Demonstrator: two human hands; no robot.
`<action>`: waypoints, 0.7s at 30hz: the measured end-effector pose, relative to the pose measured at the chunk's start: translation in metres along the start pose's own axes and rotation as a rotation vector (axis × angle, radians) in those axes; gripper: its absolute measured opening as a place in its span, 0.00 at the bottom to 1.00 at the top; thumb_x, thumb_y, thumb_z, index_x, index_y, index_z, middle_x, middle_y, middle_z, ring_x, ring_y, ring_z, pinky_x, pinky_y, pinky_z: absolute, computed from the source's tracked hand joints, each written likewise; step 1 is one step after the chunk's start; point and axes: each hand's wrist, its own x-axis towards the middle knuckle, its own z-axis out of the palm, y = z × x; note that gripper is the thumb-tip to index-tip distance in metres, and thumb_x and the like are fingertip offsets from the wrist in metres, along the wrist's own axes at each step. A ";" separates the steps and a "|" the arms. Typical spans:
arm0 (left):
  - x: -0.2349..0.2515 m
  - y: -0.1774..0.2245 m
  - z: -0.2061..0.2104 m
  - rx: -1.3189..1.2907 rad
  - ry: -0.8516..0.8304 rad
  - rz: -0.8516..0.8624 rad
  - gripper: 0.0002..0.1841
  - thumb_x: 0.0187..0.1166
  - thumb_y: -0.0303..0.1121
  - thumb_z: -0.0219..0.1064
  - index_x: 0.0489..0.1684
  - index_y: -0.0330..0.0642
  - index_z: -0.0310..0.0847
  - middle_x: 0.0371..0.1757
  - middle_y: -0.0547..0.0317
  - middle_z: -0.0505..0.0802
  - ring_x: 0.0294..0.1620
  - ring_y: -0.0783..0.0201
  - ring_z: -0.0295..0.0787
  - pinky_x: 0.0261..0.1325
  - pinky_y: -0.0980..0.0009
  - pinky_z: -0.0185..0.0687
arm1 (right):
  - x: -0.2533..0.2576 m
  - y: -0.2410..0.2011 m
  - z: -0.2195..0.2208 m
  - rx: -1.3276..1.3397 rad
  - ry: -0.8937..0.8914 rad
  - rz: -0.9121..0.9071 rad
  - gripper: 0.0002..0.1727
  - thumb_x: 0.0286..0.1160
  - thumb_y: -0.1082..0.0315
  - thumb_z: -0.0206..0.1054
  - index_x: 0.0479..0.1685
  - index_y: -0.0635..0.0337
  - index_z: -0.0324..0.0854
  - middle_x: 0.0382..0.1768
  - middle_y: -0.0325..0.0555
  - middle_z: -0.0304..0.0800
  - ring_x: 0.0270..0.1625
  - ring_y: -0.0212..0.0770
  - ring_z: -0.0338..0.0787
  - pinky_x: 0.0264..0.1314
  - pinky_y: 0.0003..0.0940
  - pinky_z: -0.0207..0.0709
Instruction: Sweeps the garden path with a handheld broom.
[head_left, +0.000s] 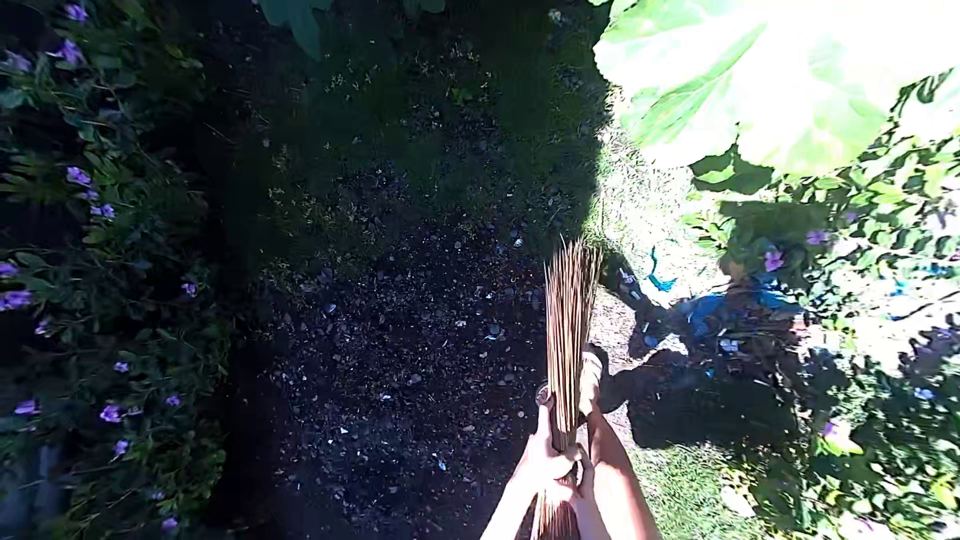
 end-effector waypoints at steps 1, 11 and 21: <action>0.009 0.009 -0.004 0.025 0.049 0.064 0.53 0.69 0.23 0.71 0.95 0.35 0.33 0.70 0.24 0.81 0.64 0.42 0.87 0.68 0.48 0.80 | 0.017 -0.011 -0.001 -0.034 -0.063 -0.005 0.51 0.74 0.75 0.63 0.94 0.55 0.31 0.85 0.61 0.59 0.76 0.44 0.76 0.72 0.42 0.77; 0.176 0.098 0.007 0.211 -0.045 0.077 0.43 0.74 0.31 0.71 0.92 0.39 0.50 0.63 0.29 0.87 0.61 0.40 0.87 0.67 0.44 0.80 | 0.146 -0.099 -0.009 0.225 -0.082 -0.263 0.25 0.88 0.66 0.44 0.82 0.60 0.55 0.53 0.38 0.83 0.50 0.23 0.85 0.54 0.24 0.83; 0.161 0.188 0.054 0.229 -0.176 -0.015 0.47 0.76 0.32 0.70 0.94 0.39 0.42 0.70 0.26 0.82 0.68 0.39 0.83 0.69 0.44 0.78 | 0.119 -0.162 -0.070 0.128 0.026 -0.215 0.39 0.82 0.59 0.54 0.89 0.59 0.41 0.53 0.40 0.85 0.45 0.26 0.90 0.46 0.25 0.88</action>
